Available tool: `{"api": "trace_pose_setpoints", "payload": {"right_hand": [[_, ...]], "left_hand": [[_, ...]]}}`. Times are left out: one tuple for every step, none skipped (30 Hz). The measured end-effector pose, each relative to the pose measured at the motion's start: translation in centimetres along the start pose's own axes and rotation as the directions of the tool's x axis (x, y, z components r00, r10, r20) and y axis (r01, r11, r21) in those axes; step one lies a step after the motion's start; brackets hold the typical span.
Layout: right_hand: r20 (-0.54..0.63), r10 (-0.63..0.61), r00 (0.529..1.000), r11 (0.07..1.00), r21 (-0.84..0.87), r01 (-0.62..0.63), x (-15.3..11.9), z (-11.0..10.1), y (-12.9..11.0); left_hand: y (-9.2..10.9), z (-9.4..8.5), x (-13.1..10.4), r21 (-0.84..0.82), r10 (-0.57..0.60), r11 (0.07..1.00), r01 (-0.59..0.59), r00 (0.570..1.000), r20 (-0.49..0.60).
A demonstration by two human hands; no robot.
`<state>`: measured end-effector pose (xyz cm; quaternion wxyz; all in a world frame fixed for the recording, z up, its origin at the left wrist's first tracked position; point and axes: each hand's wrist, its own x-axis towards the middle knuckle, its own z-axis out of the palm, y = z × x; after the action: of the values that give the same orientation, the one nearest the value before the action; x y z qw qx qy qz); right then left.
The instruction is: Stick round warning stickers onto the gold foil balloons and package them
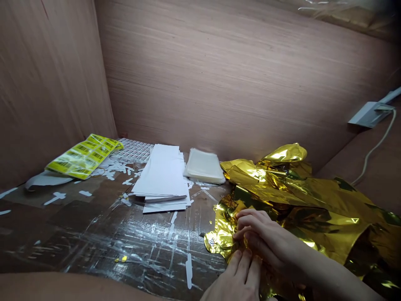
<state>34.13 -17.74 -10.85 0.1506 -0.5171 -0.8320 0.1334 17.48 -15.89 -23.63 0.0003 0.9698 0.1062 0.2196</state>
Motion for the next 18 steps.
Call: {"api": "trace_pose_setpoints", "payload": {"right_hand": [[-0.005,0.028,1.000,0.999,0.041,-0.028,0.1,-0.1,-0.3],[-0.007,0.064,0.998,0.994,0.088,-0.063,0.1,-0.1,-0.7],[-0.011,0.097,0.995,0.986,0.136,-0.095,0.2,-0.1,-1.1],[-0.017,0.116,0.993,0.978,0.179,-0.111,0.4,-0.1,-1.5],[-0.022,0.120,0.993,0.972,0.208,-0.113,0.6,0.1,-1.8],[-0.025,0.113,0.993,0.969,0.223,-0.105,0.8,0.3,-2.2],[-0.032,0.099,0.995,0.971,0.223,-0.089,1.0,0.5,-2.4],[-0.039,0.081,0.996,0.974,0.214,-0.070,1.2,0.9,-2.5],[-0.050,0.065,0.997,0.980,0.193,-0.055,1.5,1.2,-2.5],[-0.068,0.054,0.996,0.986,0.164,-0.042,1.7,1.6,-2.4],[-0.084,0.041,0.996,0.991,0.129,-0.030,1.9,1.9,-2.2],[-0.094,0.025,0.995,0.995,0.093,-0.017,2.2,2.1,-2.0],[-0.095,0.013,0.995,0.998,0.062,-0.007,2.3,2.3,-1.8],[-0.090,0.008,0.996,0.999,0.040,-0.004,2.5,2.5,-1.7],[-0.082,0.008,0.997,1.000,0.028,-0.006,2.6,2.6,-1.5],[-0.070,0.011,0.997,1.000,0.024,-0.010,2.6,2.7,-1.4],[-0.065,0.017,0.998,1.000,0.027,-0.015,2.6,2.7,-1.4],[-0.065,0.021,0.998,0.999,0.033,-0.019,2.6,2.8,-1.5]], "left_hand": [[0.0,0.2,-0.1,-0.015,-0.015,1.000,0.015,1.000,-0.004],[0.0,0.3,-0.2,-0.024,-0.027,0.999,0.027,1.000,-0.008],[0.1,0.2,-0.2,-0.029,-0.036,0.999,0.036,0.999,-0.013],[0.2,0.0,-0.2,-0.037,-0.045,0.998,0.045,0.999,-0.018],[0.3,-0.3,-0.1,-0.047,-0.053,0.998,0.051,0.998,-0.026],[0.4,-0.7,0.0,-0.057,-0.059,0.997,0.057,0.998,-0.036],[0.6,-1.2,0.2,-0.066,-0.065,0.996,0.062,0.997,-0.045],[0.7,-1.6,0.4,-0.075,-0.072,0.995,0.068,0.996,-0.050],[0.9,-2.0,0.5,-0.082,-0.079,0.994,0.075,0.996,-0.048],[1.1,-2.4,0.7,-0.087,-0.087,0.993,0.084,0.995,-0.041],[1.2,-2.7,0.8,-0.085,-0.093,0.992,0.090,0.995,-0.035],[1.4,-2.9,0.8,-0.072,-0.093,0.993,0.091,0.995,-0.034],[1.5,-3.1,0.9,-0.047,-0.084,0.995,0.082,0.996,-0.041],[1.6,-3.2,0.9,-0.013,-0.070,0.997,0.070,0.996,-0.058],[1.6,-3.3,0.8,0.025,-0.055,0.998,0.057,0.995,-0.081],[1.7,-3.4,0.8,0.062,-0.034,0.997,0.040,0.994,-0.103],[1.7,-3.4,0.7,0.089,-0.017,0.996,0.028,0.993,-0.120],[1.7,-3.4,0.7,0.108,-0.001,0.994,0.015,0.992,-0.127]]}}
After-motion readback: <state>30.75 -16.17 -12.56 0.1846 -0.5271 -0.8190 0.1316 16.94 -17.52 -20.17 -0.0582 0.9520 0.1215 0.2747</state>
